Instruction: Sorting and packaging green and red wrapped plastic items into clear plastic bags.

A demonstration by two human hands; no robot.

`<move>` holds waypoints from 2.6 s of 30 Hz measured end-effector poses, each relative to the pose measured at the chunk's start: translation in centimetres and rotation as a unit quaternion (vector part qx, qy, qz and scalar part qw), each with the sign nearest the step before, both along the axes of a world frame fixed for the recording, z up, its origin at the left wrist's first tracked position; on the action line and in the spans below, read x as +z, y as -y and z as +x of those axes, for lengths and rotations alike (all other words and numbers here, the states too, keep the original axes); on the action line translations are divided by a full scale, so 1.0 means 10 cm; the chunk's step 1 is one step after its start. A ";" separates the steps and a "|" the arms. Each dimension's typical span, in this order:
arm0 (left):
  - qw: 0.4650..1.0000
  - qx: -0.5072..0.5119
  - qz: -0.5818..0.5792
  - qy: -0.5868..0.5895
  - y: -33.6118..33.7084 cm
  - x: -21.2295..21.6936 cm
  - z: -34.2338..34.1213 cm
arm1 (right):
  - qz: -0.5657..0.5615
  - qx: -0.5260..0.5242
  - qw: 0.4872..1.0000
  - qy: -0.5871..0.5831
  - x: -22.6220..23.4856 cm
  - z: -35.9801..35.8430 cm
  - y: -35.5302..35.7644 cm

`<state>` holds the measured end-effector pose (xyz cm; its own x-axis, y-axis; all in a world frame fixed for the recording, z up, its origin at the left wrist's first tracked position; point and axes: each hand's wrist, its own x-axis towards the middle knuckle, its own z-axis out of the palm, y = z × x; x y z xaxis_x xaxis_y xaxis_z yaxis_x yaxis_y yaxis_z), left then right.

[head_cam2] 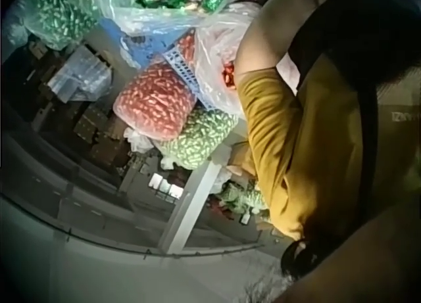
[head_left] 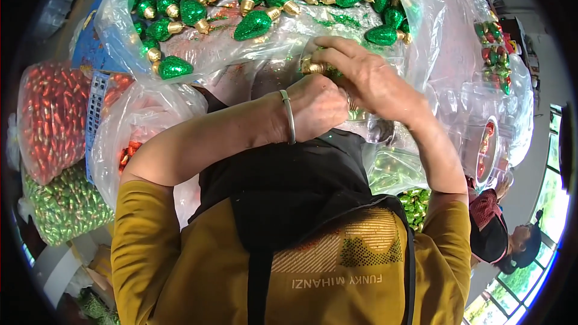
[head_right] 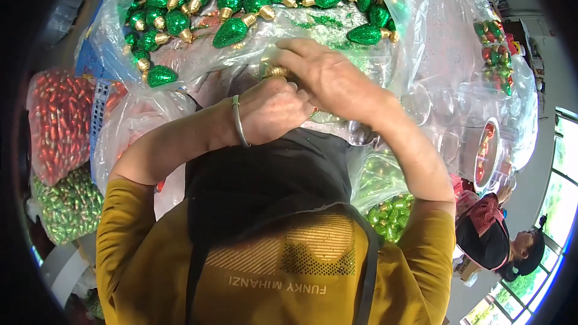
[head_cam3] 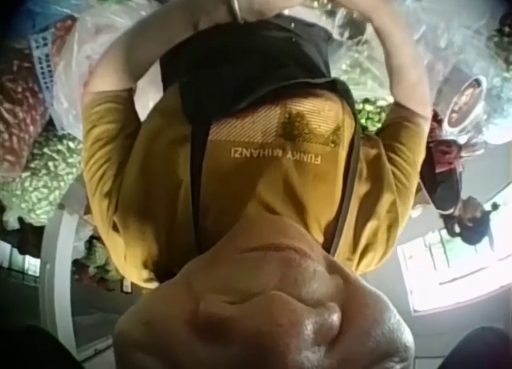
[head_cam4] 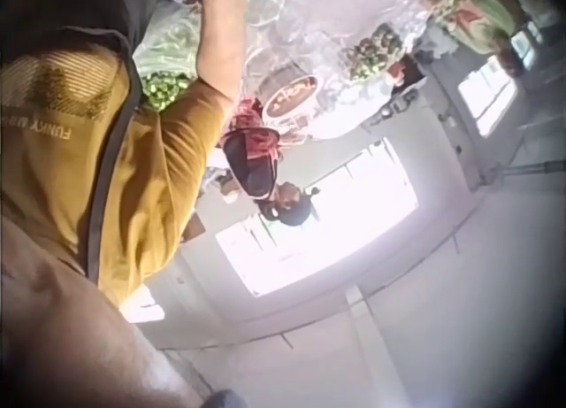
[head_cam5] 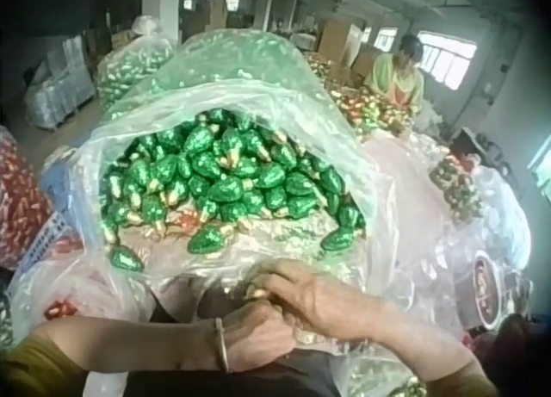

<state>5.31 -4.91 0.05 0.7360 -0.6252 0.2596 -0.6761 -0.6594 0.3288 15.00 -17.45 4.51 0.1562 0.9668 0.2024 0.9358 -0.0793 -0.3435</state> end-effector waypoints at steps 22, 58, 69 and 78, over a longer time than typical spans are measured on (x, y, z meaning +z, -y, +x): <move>0.991 0.011 0.047 -0.123 -0.03 0.53 0.55 | 0.363 -0.687 0.618 -0.122 -1.13 -1.33 2.98; 0.430 0.810 0.079 -0.391 -2.65 -3.30 -4.83 | -0.229 0.351 -0.206 0.884 -2.74 0.33 2.71; 0.644 0.686 0.151 -0.303 -2.80 -3.63 -5.25 | -0.295 0.485 -0.553 0.609 -0.34 -0.52 2.37; 0.744 0.564 0.102 -0.343 -2.99 -2.99 -4.20 | 0.133 0.330 -0.933 -0.060 0.15 0.45 0.77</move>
<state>-36.64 25.04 -29.83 0.7385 0.5152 -0.4349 0.6256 -0.7641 0.1572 19.54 -25.18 6.04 0.7264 0.6869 0.0237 0.6837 -0.7187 -0.1268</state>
